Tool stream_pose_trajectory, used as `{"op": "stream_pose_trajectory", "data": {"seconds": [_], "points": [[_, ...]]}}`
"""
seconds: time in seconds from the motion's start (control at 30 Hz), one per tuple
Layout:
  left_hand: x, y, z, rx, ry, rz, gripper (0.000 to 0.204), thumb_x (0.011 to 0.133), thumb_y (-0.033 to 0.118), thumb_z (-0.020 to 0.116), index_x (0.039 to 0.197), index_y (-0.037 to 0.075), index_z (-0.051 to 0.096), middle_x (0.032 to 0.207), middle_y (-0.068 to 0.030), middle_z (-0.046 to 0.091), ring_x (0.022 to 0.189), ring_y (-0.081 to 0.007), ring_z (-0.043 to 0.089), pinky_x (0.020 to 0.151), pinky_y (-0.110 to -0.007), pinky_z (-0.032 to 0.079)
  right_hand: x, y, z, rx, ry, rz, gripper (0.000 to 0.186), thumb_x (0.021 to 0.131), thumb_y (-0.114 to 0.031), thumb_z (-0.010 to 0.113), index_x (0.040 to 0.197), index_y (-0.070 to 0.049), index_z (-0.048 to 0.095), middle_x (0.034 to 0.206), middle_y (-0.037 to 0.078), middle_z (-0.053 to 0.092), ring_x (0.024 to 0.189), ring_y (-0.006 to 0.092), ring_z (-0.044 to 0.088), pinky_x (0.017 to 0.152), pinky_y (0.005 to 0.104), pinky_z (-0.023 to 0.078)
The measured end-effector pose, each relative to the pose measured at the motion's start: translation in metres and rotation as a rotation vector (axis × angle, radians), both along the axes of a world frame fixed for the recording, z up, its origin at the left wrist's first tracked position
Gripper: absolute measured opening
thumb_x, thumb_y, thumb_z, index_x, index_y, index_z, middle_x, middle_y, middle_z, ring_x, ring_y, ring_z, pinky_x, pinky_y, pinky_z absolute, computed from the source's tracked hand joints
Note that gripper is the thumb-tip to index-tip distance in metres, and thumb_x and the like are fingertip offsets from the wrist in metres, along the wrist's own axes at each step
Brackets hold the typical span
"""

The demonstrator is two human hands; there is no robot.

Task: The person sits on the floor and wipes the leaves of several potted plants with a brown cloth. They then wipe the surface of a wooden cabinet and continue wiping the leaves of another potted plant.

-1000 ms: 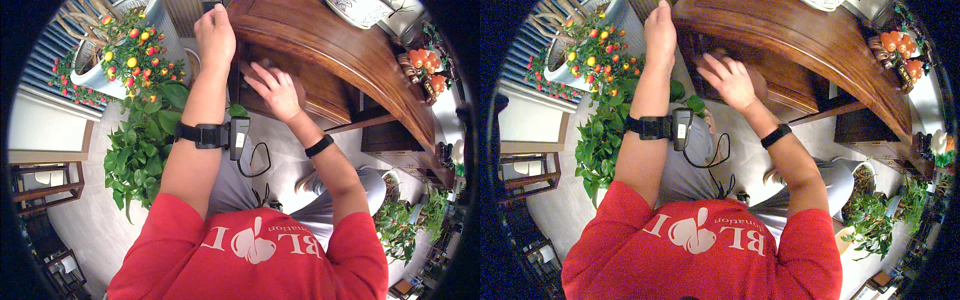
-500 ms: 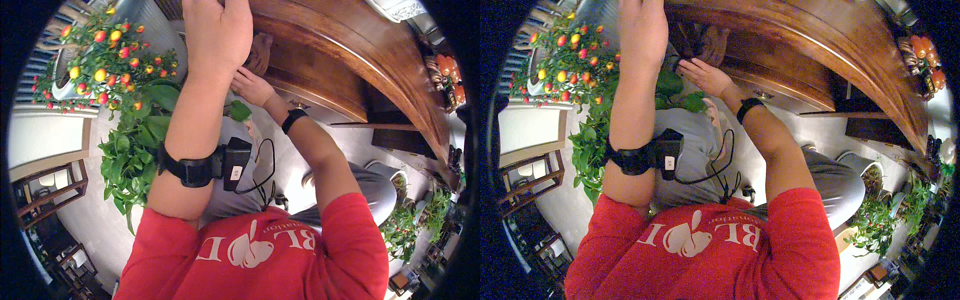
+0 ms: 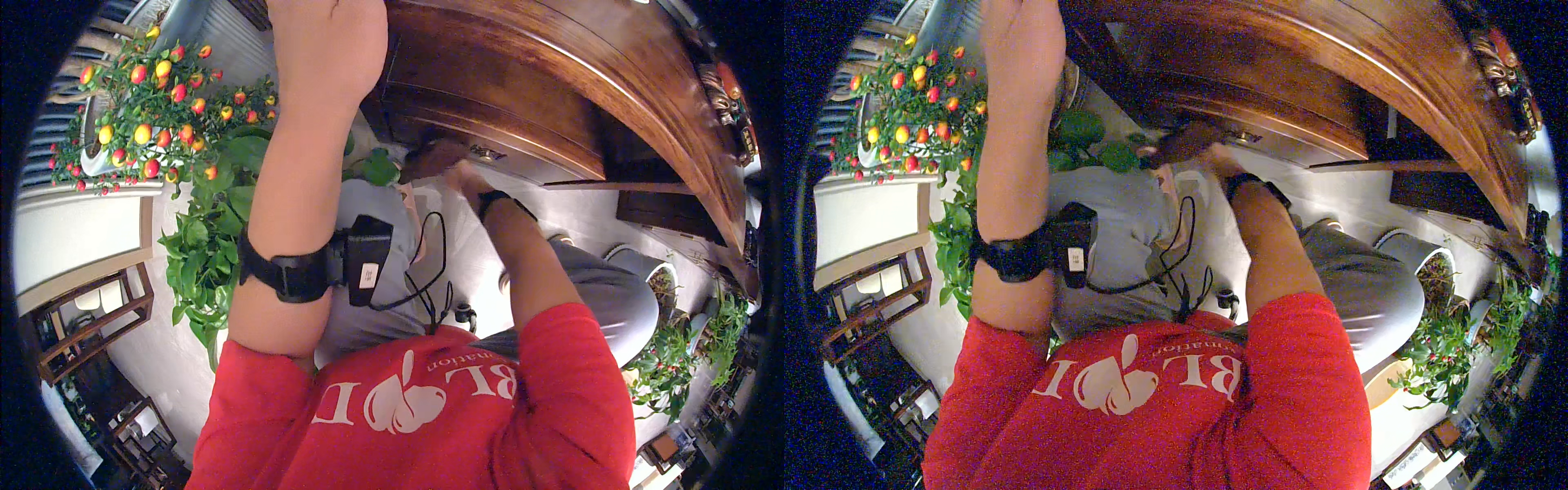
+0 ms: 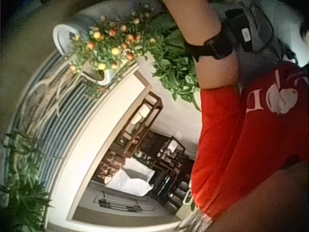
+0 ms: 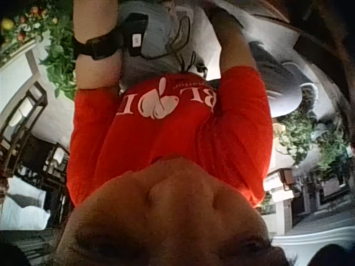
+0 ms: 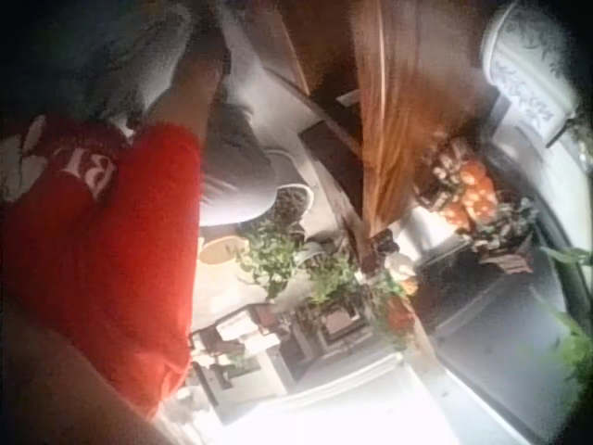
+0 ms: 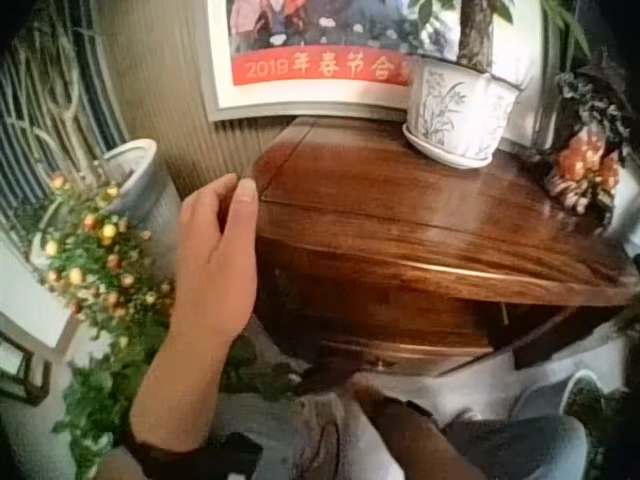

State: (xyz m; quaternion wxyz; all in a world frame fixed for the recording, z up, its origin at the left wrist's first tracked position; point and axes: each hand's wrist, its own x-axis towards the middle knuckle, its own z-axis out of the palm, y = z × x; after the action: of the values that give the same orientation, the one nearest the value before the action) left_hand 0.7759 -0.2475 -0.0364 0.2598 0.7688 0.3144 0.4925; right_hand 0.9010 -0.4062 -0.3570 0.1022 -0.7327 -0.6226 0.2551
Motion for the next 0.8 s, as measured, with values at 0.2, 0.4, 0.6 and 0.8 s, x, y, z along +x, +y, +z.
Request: {"op": "stream_pose_trajectory", "data": {"seconds": [0.2, 0.4, 0.6, 0.8], "points": [[0.004, -0.004, 0.004, -0.031, 0.056, 0.049, 0.059, 0.104, 0.047, 0.042, 0.132, -0.004, 0.049, 0.136, -0.0203, 0.044, 0.126, -0.0358, 0.045, 0.109, -0.042, 0.034, 0.028, -0.075, -0.023, -0.065, -0.159, 0.054, 0.031, 0.094, -0.012, 0.046, 0.119, -0.010, 0.064, 0.117, 0.014, 0.066, 0.112, 0.0266, 0.061, 0.094, 0.0371, 0.048], [0.006, -0.009, 0.007, -0.063, 0.129, 0.109, 0.063, 0.103, 0.051, 0.039, 0.138, -0.002, 0.044, 0.144, -0.0205, 0.035, 0.132, -0.0381, 0.039, 0.112, -0.045, 0.031, 0.000, -0.048, 0.017, -0.031, -0.510, 0.375, 0.032, 0.096, -0.020, 0.046, 0.124, -0.012, 0.058, 0.114, 0.013, 0.066, 0.105, 0.0287, 0.061, 0.096, 0.0406, 0.049], [0.005, -0.011, 0.008, -0.035, 0.106, 0.102, 0.065, 0.103, 0.053, 0.039, 0.141, 0.000, 0.042, 0.148, -0.0192, 0.030, 0.136, -0.0383, 0.034, 0.113, -0.045, 0.030, 0.068, -0.096, 0.021, 0.142, -0.342, -0.104, 0.036, 0.092, -0.031, 0.050, 0.119, -0.012, 0.063, 0.109, 0.016, 0.066, 0.104, 0.0341, 0.062, 0.087, 0.0446, 0.051], [0.012, -0.016, 0.008, -0.063, 0.135, 0.163, 0.064, 0.102, 0.053, 0.040, 0.140, 0.001, 0.043, 0.147, -0.0196, 0.032, 0.136, -0.0389, 0.035, 0.113, -0.046, 0.030, 0.100, -0.175, 0.005, 0.265, -0.503, -0.402, 0.023, 0.097, -0.021, 0.044, 0.108, -0.008, 0.060, 0.089, 0.020, 0.066, 0.077, 0.0401, 0.064, 0.071, 0.0489, 0.052]]}}
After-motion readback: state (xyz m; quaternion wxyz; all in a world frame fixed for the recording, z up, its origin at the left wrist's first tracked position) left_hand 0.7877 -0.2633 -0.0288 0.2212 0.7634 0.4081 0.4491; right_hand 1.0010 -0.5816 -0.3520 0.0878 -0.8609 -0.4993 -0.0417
